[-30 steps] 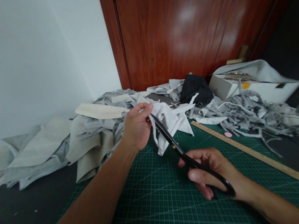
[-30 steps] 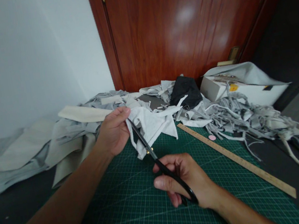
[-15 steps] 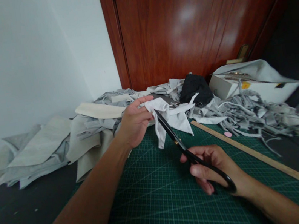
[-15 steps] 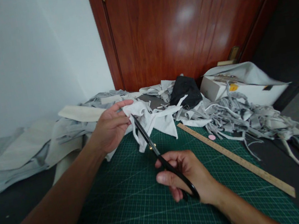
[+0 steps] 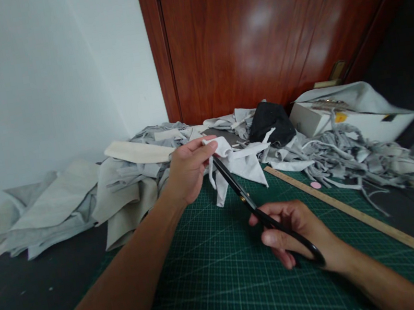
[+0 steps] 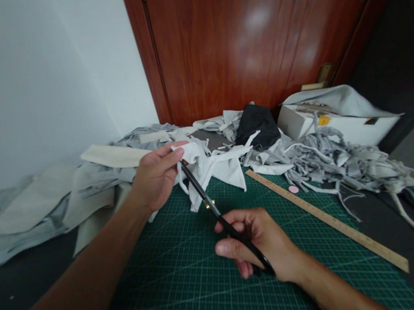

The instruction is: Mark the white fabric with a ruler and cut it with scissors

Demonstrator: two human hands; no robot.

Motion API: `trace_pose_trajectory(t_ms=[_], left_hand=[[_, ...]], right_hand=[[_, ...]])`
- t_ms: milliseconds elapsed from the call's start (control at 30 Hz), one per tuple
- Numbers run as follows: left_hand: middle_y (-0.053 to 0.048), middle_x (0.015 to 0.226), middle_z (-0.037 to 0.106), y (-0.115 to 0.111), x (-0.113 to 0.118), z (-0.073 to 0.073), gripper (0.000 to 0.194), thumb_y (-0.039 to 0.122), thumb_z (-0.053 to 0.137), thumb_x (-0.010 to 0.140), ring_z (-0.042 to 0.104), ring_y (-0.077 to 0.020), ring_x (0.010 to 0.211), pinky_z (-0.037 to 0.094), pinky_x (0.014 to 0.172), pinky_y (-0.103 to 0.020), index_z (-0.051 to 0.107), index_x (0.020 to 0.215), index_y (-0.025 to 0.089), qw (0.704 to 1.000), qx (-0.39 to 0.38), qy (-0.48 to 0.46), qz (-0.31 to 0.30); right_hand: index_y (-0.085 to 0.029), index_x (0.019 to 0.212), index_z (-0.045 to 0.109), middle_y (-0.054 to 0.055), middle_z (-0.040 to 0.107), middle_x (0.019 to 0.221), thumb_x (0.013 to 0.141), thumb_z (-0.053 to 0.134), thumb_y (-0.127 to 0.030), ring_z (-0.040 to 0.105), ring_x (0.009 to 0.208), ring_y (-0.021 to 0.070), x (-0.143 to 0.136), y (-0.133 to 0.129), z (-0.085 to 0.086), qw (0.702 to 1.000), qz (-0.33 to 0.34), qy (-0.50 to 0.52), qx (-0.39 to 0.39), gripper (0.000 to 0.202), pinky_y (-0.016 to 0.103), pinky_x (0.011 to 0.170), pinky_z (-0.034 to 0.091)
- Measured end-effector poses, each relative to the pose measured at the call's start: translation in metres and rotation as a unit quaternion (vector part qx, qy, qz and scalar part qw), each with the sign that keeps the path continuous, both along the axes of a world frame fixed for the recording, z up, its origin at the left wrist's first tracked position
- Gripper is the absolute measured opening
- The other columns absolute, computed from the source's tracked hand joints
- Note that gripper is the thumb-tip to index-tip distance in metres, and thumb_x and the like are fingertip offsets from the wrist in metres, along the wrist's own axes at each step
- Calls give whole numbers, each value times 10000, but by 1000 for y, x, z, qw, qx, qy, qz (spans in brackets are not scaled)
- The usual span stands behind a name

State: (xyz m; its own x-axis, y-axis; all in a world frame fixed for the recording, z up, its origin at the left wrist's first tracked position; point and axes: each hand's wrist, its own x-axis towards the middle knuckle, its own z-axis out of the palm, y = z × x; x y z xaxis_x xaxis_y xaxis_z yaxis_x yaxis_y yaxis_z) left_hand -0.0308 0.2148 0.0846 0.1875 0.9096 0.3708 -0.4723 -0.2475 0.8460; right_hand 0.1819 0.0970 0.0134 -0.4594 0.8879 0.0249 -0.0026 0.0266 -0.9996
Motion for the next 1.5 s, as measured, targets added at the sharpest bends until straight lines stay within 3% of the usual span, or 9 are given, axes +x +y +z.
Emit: trace_pose_trajectory(t_ms=[200,500,767,933,1500], left_hand=[[-59,794,731,2,-1,0,213,129,773,739,588,-105,679,471,654,-237,790,946,81,1000,-16,-10,25],[-92,862,754,-2,-3,4,601,-16,645,683,630,-120,697,410,577,-223,696,1281,26,1000,-11,13,9],[-41,745,731,-4,-9,8,814,13,663,646,460,-75,542,273,462,-206,593,1457,3,995,19,85,42],[-2,681,697,-3,-12,10,831,32,668,666,390,-68,492,235,447,-209,588,1493,58,991,26,121,56],[-85,997,735,-14,-8,10,1027,27,758,716,453,-50,563,340,461,-187,347,1653,106,995,31,71,-57]], right_hand=[[-150,1057,666,-67,634,538,845,883,-522,545,355,65,0,1,-1,1000,0,3,3,480,135,375,410],[-151,1079,669,-71,631,546,830,901,-503,551,358,67,1,2,-3,1000,-8,8,9,490,134,377,421],[-145,1084,661,-61,640,576,836,891,-527,559,369,64,2,3,-4,1000,2,23,13,510,134,385,424],[-138,1113,672,-54,644,636,786,922,-543,579,397,66,1,2,-4,1000,13,11,14,578,141,389,438],[-145,1095,664,-57,633,629,808,913,-525,601,411,76,-2,0,-3,998,-14,42,40,537,143,404,463]])
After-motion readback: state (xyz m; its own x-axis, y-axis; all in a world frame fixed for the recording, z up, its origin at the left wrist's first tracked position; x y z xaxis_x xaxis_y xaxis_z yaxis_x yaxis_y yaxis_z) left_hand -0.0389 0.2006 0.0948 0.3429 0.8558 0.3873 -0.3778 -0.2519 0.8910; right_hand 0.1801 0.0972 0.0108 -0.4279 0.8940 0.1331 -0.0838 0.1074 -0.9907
